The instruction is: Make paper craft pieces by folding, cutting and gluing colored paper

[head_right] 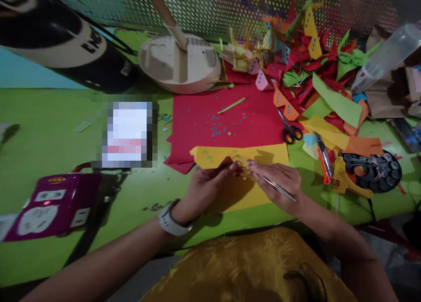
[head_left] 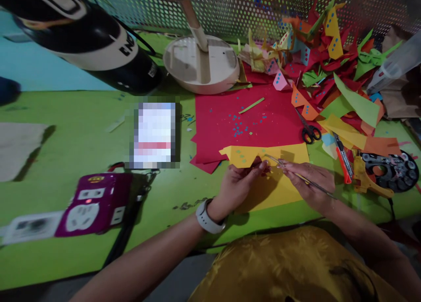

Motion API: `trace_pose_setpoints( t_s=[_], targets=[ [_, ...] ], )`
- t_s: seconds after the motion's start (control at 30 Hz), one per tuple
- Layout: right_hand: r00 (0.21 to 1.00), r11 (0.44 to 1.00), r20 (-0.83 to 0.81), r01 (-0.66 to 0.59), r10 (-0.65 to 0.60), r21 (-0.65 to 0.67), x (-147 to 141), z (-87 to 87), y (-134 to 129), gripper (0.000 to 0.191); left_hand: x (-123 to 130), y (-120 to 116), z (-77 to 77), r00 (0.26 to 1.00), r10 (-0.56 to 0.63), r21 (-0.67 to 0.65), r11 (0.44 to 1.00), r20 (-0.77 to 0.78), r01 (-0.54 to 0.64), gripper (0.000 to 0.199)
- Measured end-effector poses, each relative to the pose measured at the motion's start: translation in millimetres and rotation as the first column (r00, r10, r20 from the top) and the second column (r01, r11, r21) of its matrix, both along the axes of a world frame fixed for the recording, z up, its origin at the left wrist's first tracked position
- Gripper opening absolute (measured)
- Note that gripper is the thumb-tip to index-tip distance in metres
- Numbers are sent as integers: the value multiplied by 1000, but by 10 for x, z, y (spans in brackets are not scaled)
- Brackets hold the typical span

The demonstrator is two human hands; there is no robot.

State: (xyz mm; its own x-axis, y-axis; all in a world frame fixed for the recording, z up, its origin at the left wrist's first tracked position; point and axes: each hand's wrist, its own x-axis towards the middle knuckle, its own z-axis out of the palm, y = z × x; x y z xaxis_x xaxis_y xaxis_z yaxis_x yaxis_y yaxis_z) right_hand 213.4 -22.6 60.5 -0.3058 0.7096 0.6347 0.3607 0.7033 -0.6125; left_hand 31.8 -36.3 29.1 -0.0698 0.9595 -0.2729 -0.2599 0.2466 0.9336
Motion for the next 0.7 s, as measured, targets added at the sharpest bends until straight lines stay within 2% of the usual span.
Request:
trace_pose_setpoints(
  t_s=[0.7],
  targets=[
    [998,999,-41,-41,40,-15,26,-64,-20,39,-29,3,-3,992,-59,56,996,-107,65,18]
  ],
)
